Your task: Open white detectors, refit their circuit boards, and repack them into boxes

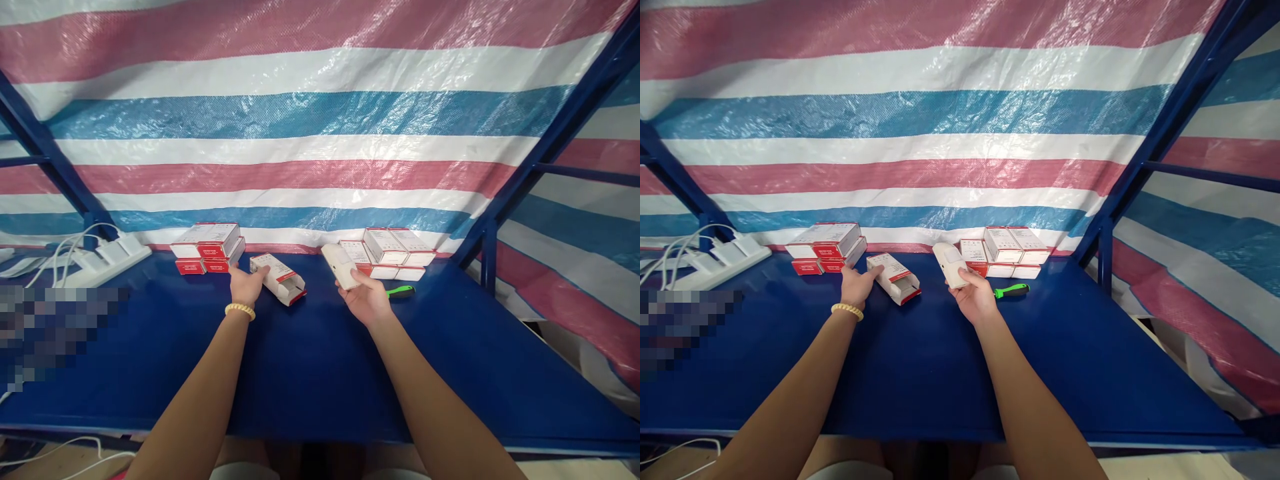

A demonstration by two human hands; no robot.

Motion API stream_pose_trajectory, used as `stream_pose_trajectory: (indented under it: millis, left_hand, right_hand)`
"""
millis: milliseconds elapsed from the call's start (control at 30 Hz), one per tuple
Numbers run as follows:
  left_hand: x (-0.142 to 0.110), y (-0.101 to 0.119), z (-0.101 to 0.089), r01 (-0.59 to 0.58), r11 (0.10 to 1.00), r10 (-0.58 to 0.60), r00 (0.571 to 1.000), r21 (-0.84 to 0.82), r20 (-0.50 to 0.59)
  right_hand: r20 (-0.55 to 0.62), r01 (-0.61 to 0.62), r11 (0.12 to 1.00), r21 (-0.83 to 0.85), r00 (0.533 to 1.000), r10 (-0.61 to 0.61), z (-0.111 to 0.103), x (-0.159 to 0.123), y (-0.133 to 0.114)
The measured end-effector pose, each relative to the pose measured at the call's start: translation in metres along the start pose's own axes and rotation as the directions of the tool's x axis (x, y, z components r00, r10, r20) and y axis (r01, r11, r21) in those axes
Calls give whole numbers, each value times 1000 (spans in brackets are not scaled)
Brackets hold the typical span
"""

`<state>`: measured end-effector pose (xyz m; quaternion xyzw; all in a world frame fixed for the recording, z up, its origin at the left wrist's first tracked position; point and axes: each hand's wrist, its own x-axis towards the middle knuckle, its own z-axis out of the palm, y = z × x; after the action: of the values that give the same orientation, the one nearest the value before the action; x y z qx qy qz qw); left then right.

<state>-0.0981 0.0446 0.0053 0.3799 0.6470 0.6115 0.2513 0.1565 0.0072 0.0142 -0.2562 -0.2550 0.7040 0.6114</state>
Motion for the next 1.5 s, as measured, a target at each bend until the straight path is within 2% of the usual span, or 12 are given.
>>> stream_pose_trajectory:
  millis: [100, 233, 333, 433, 600, 733, 800, 967, 1167, 1233, 1400, 1500]
  left_hand:
    - [-11, 5, 1, -267, 889, 287, 958, 372, 0]
    - [-36, 10, 13, -624, 620, 566, 776, 475, 280]
    - [-50, 9, 21, -733, 450, 533, 679, 510, 505]
    - [-55, 11, 22, -713, 401, 440, 701, 576, 561]
    - [-50, 17, 14, -621, 439, 401, 782, 650, 476]
    - [-52, 19, 16, -571, 501, 501, 804, 650, 320]
    - [-55, 21, 19, -596, 584, 515, 797, 551, 315]
    - [-75, 29, 29, -548, 833, 430, 728, 76, 534]
    - [-90, 28, 34, -571, 820, 421, 581, -18, 696]
    - [-90, 26, 35, -587, 809, 430, 590, -3, 684]
    - [-85, 21, 35, -477, 877, 410, 689, -52, 597]
    - [-82, 19, 33, -394, 905, 397, 639, -162, 659]
  right_hand:
    - [54, 59, 997, -41, 997, -57, 3, -2, 2]
    - [100, 11, 999, -47, 995, -6, 6, -6, 3]
    - [140, -65, 996, 56, 989, 57, 5, -6, 4]
    - [184, -62, 991, 122, 982, 39, 3, -6, 4]
    - [205, -39, 991, 129, 979, 12, 5, -8, 1]
    - [107, -60, 997, 48, 993, 54, 8, -7, 0]
    - [93, -91, 996, -22, 991, 92, 9, -6, 1]
    - [141, -116, 991, -63, 982, 124, 12, -7, 5]
    - [46, -147, 988, -41, 988, 149, 15, -7, 13]
    - [71, -127, 990, -65, 989, 132, 15, -7, 16]
    - [120, 27, 980, -199, 993, -3, 16, -6, 25]
    - [35, 88, 944, -319, 996, -81, 18, -7, 31]
